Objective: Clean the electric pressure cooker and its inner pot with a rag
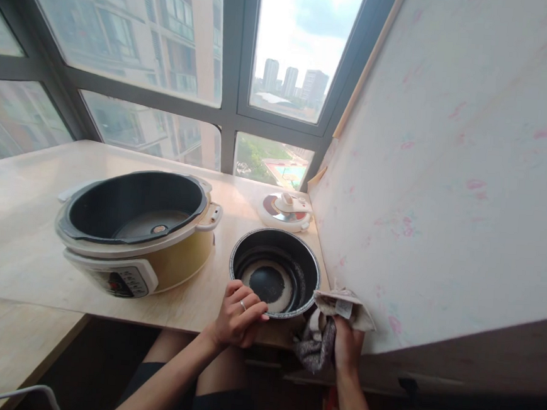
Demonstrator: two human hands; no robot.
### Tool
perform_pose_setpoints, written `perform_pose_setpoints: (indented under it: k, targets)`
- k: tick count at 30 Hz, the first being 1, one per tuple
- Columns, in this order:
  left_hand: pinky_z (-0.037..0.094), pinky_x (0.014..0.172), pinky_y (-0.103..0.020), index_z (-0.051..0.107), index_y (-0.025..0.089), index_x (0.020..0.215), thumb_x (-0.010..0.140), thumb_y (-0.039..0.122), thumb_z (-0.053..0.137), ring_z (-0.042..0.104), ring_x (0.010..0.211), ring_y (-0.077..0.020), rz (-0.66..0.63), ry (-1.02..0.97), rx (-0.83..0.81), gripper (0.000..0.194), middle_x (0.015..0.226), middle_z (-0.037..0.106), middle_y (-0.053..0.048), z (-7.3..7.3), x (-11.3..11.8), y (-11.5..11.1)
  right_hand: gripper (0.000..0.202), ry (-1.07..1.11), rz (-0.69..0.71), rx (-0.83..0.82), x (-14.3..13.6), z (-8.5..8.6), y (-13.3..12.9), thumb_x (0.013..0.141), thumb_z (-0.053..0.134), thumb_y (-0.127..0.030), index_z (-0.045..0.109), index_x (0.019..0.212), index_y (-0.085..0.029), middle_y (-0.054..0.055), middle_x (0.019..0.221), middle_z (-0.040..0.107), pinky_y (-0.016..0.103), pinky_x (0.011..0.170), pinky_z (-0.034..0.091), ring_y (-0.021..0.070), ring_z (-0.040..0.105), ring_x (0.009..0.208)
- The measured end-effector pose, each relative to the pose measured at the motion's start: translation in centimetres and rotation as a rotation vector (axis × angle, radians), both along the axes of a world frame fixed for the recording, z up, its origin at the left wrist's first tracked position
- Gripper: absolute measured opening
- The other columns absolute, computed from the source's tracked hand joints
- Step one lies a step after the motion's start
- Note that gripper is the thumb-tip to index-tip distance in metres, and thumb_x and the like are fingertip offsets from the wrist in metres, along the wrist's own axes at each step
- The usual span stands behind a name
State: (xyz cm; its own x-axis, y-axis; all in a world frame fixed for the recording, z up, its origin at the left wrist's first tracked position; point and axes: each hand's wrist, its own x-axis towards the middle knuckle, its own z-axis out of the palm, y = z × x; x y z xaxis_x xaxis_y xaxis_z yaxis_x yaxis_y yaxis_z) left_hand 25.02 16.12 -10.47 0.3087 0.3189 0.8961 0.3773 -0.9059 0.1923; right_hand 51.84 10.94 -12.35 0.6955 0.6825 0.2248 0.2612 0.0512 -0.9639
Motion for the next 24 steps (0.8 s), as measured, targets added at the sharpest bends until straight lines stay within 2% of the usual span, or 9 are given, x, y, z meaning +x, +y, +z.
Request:
perform_pose_setpoints:
  k: [2,4,7,10,13,16,18,20,24]
  targets:
    - [0.035,0.078,-0.040,0.060,0.017,0.082,0.088,0.021,0.052,0.050,0.067,-0.0172,0.018,0.005,-0.032,0.012,0.065,0.058,-0.002,0.4,0.0,-0.3,0.055,-0.102,-0.007,0.014,-0.1,0.6,1.1,0.068,0.069,-0.044,0.070,0.117,-0.019,0.010,0.116,0.071,0.048,0.107,0.045,0.0335,0.060,0.120]
    - [0.038,0.087,-0.041,0.062,0.018,0.082,0.088,0.021,0.054,0.058,0.076,-0.0184,0.034,-0.009,-0.068,0.010,0.071,0.063,-0.003,0.7,0.1,-0.7,0.058,-0.181,0.048,-0.016,-0.1,0.7,2.1,0.072,0.067,-0.046,0.067,0.122,-0.017,0.014,0.129,0.065,0.049,0.111,0.041,0.0337,0.056,0.127]
    - [0.036,0.103,-0.044,0.064,0.019,0.084,0.087,0.018,0.057,0.064,0.100,-0.0218,0.065,-0.043,-0.118,0.007,0.089,0.071,-0.004,1.0,0.0,-1.3,0.060,-0.268,0.126,-0.073,0.3,-0.4,3.3,0.079,0.062,-0.049,0.062,0.128,-0.015,0.017,0.134,0.061,0.050,0.114,0.037,0.0330,0.054,0.129]
    - [0.033,0.112,-0.048,0.069,0.020,0.095,0.086,0.015,0.060,0.058,0.123,-0.0267,0.138,-0.049,-0.160,0.013,0.116,0.071,-0.008,1.3,-0.2,-1.6,0.060,-0.332,0.153,-0.054,0.6,-2.0,4.1,0.084,0.059,-0.051,0.058,0.131,-0.015,0.018,0.134,0.060,0.049,0.113,0.038,0.0317,0.055,0.128]
    - [0.032,0.116,-0.052,0.065,0.019,0.124,0.087,0.018,0.062,0.044,0.140,-0.0319,0.277,-0.051,-0.257,0.037,0.143,0.056,-0.014,1.4,-0.3,-1.4,0.057,-0.458,0.101,-0.063,0.6,-3.2,4.6,0.086,0.056,-0.047,0.055,0.132,-0.014,0.020,0.133,0.059,0.050,0.110,0.041,0.0329,0.055,0.125]
    - [0.030,0.118,-0.054,0.044,0.018,0.150,0.089,0.020,0.060,0.030,0.150,-0.0339,0.360,-0.128,-0.471,0.063,0.161,0.034,-0.017,0.8,-0.2,-0.8,0.055,-0.659,0.082,-0.117,0.6,-3.6,5.3,0.087,0.049,-0.039,0.052,0.135,-0.013,0.021,0.130,0.060,0.051,0.104,0.044,0.0342,0.056,0.121]
    - [0.028,0.121,-0.053,0.028,0.019,0.159,0.090,0.018,0.056,0.024,0.153,-0.0324,0.323,-0.204,-0.627,0.075,0.166,0.022,-0.016,0.1,0.0,-0.4,0.045,-0.775,0.110,-0.190,0.6,-3.4,5.8,0.089,0.043,-0.031,0.054,0.129,-0.014,0.019,0.121,0.062,0.048,0.097,0.047,0.0324,0.058,0.112]
    - [0.023,0.124,-0.051,0.018,0.020,0.162,0.089,0.015,0.052,0.019,0.155,-0.0301,0.255,-0.265,-0.734,0.081,0.168,0.015,-0.014,-0.5,0.2,-0.1,0.032,-0.848,0.135,-0.313,0.8,-2.8,6.5,0.090,0.041,-0.026,0.058,0.115,-0.017,0.017,0.110,0.064,0.043,0.089,0.049,0.0296,0.060,0.101]
    - [0.012,0.128,-0.048,0.013,0.020,0.164,0.085,0.010,0.048,0.009,0.157,-0.0272,0.168,-0.358,-0.788,0.087,0.170,0.008,-0.010,-1.1,0.6,0.0,0.018,-0.906,0.171,-0.515,1.1,-1.1,8.3,0.092,0.040,-0.025,0.058,0.095,-0.020,0.017,0.105,0.062,0.038,0.078,0.048,0.0289,0.059,0.095]
